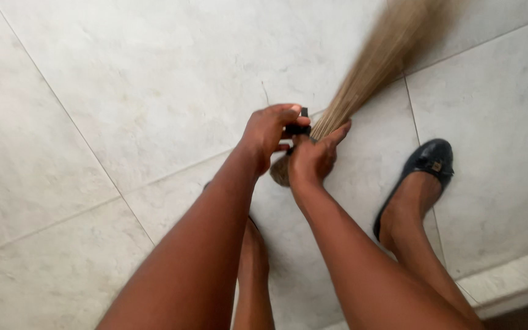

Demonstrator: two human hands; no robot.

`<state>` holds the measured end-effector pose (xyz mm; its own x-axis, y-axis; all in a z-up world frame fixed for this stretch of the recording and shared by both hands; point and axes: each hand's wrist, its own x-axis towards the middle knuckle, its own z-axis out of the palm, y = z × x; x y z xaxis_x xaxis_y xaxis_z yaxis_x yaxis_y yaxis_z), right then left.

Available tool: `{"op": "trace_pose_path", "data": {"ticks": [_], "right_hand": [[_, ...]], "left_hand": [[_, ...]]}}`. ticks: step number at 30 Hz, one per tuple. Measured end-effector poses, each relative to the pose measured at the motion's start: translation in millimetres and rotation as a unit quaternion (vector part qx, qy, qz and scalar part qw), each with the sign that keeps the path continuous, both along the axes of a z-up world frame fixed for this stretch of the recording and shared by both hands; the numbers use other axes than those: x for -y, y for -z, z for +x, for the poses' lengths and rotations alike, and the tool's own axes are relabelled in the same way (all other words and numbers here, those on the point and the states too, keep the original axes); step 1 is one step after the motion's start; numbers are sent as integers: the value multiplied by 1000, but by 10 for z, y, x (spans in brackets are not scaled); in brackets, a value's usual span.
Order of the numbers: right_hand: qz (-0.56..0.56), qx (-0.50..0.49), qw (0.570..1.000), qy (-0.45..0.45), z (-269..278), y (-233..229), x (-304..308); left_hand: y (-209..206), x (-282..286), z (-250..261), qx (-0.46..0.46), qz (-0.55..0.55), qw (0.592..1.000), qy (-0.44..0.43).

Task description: The person sweeps the tiled entryway floor by hand using a bundle of sticks as a broom, moving debris toward the door frame and threshold.

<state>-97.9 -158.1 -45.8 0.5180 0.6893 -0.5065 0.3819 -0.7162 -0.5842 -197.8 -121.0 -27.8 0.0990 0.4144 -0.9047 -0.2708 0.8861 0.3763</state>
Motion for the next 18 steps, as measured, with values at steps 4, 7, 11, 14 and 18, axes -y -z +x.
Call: {"op": "trace_pose_path", "data": {"ticks": [4, 7, 11, 14, 18], "right_hand": [[-237, -24, 966, -98, -155, 6, -119], [-260, -67, 927, -262, -271, -40, -218], [-64, -73, 914, -394, -245, -6, -150], [41, -150, 963, -222, -291, -93, -56], [-66, -149, 966, 203, -732, -238, 7]], "left_hand": [[117, 45, 81, -56, 12, 998, -27], [113, 140, -81, -138, -17, 986, -96], [52, 262, -323, -73, 17, 977, -201], [93, 162, -329, -35, 82, 987, -135], [191, -2, -295, -43, 6, 993, 111]]}}
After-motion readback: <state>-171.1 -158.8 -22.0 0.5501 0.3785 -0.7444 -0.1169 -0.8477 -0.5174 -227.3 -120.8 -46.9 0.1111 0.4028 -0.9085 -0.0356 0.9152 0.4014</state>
